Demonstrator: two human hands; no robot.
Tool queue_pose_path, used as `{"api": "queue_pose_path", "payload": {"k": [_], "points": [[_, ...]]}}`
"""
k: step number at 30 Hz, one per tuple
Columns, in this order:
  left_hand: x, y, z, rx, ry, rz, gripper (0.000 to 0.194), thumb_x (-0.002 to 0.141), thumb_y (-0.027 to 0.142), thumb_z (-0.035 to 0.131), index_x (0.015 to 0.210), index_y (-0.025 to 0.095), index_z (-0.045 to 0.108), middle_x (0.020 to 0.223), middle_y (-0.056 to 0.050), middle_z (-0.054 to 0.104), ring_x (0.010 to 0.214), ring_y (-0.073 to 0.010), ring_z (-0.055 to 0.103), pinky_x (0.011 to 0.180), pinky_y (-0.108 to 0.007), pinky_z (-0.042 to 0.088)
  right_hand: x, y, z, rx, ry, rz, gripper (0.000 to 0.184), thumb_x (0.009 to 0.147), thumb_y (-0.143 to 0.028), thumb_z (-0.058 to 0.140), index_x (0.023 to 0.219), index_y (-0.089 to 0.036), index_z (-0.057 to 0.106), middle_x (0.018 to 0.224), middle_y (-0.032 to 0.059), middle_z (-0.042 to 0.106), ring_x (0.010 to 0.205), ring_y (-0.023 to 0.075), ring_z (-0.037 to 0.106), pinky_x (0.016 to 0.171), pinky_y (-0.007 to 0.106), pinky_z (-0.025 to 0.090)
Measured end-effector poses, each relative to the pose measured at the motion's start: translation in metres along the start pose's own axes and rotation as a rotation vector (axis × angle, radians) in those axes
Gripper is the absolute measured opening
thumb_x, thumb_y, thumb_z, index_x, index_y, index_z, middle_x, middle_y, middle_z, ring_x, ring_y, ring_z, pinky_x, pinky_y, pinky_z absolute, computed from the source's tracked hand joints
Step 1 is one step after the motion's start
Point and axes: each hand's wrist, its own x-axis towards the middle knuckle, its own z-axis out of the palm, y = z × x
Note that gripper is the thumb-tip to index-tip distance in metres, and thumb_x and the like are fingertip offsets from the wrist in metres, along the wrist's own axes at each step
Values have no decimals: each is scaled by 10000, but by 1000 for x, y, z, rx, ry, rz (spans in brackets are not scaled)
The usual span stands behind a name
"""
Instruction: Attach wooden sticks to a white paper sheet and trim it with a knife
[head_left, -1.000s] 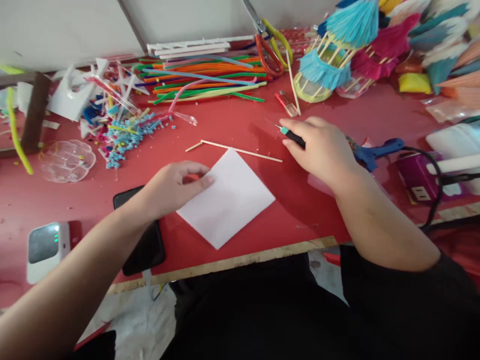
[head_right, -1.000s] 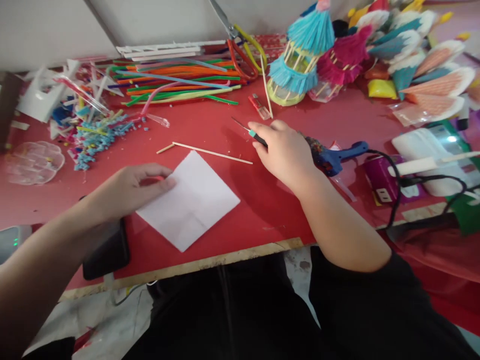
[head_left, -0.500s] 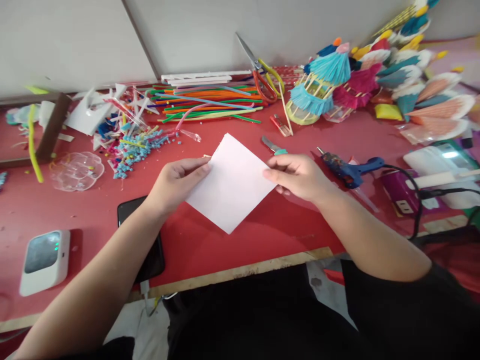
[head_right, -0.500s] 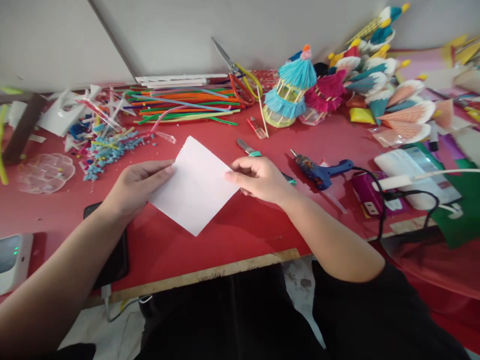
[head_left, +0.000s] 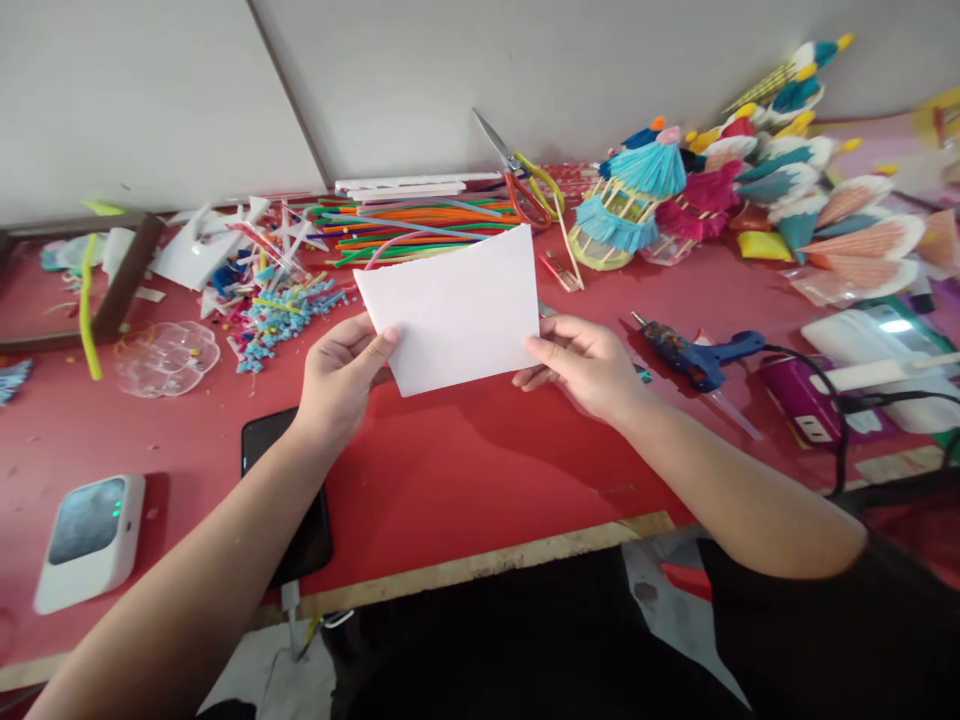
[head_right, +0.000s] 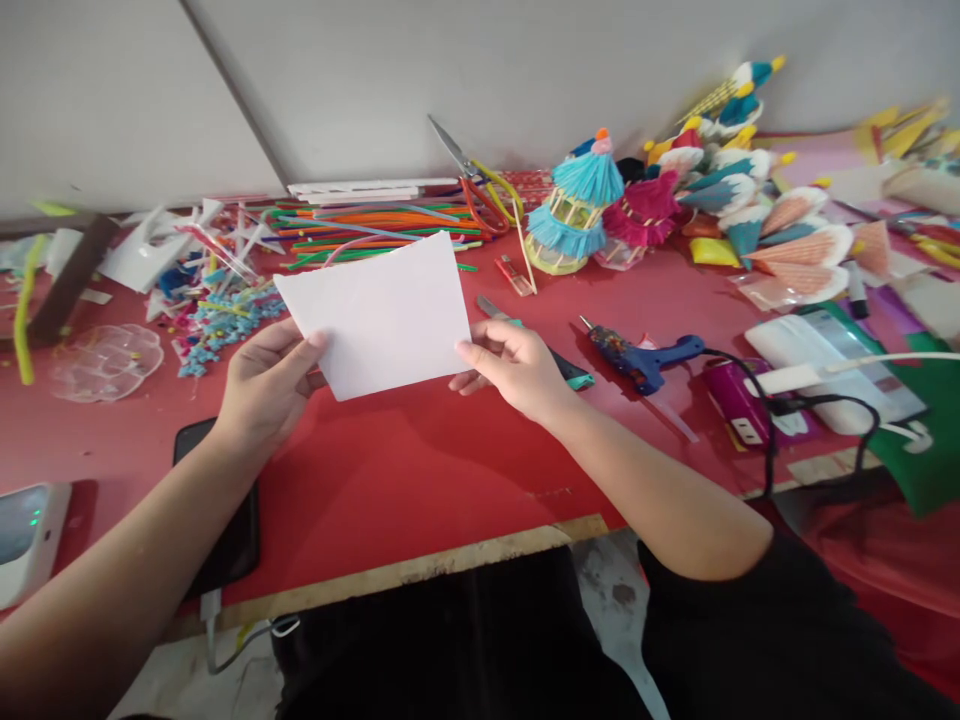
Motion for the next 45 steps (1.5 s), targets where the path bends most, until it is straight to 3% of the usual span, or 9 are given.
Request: {"api": "queue_pose_path", "payload": {"k": [9, 12, 14, 20, 25, 29, 33, 40, 45], "points": [[3, -3, -3, -11, 22, 11, 380, 795, 435, 736, 1120, 240, 700, 1085, -53, 755, 931, -226, 724, 694, -319, 632, 1, 1, 0, -23, 11, -7, 363, 727, -481, 800, 846, -165, 666, 750, 21, 680, 569, 140, 668, 571, 305, 608], [3, -2, -3, 6, 31, -10, 333, 787, 433, 735, 1044, 225, 690, 1071, -58, 753, 930, -228, 723, 687, -320, 633, 2, 2, 1, -15, 43, -64, 363, 716, -483, 808, 864, -177, 680, 763, 14, 687, 561, 135, 664, 569, 306, 607], [3, -2, -3, 0, 2, -34, 326, 767, 403, 754, 1021, 217, 672, 1077, -64, 749, 946, -235, 721, 703, -332, 635, 3, 3, 0, -15, 87, -98, 368, 710, -496, 809, 870, -191, 682, 753, 5, 687, 556, 136, 660, 569, 312, 606], [0, -2, -3, 124, -169, -64, 568, 611, 331, 884, 1101, 184, 638, 1120, -93, 729, 1025, -271, 695, 826, -376, 619, 5, 5, -5, -52, 261, -207, 329, 722, -548, 784, 808, -248, 680, 668, -25, 667, 512, 130, 606, 535, 320, 571], [-2, 1, -5, 74, -198, -123, 465, 656, 449, 854, 984, 205, 632, 931, -39, 720, 789, -186, 695, 616, -266, 589, 7, 10, -10, -86, 389, -295, 265, 759, -518, 761, 844, -270, 729, 716, -22, 693, 569, 143, 618, 555, 328, 553], [-2, 4, -6, 5, -189, -181, 436, 726, 533, 783, 992, 231, 616, 901, -37, 733, 683, -144, 680, 528, -217, 538, 8, 12, -11, -147, 469, -365, 196, 748, -452, 782, 837, -278, 764, 808, -14, 742, 741, 170, 678, 709, 345, 570], [-3, 6, -6, 64, -273, -187, 494, 734, 546, 776, 1072, 228, 607, 889, -58, 749, 763, -188, 719, 564, -247, 574, 3, 7, -9, -246, 434, -398, 133, 769, -402, 768, 815, -278, 779, 819, -5, 757, 775, 175, 689, 714, 331, 561], [-5, 4, -5, 127, -370, -129, 546, 709, 415, 838, 1172, 215, 631, 872, -40, 748, 767, -182, 717, 521, -223, 578, -2, 1, -5, -314, 319, -370, 182, 755, -462, 780, 769, -281, 767, 751, -4, 737, 702, 172, 656, 643, 324, 534], [-8, 3, -3, 146, -352, -82, 520, 712, 328, 837, 1194, 220, 676, 832, -25, 754, 685, -151, 699, 524, -219, 574, -2, 3, -5, -278, 278, -331, 182, 782, -464, 762, 812, -284, 773, 757, -4, 722, 685, 154, 626, 622, 304, 507]]}}
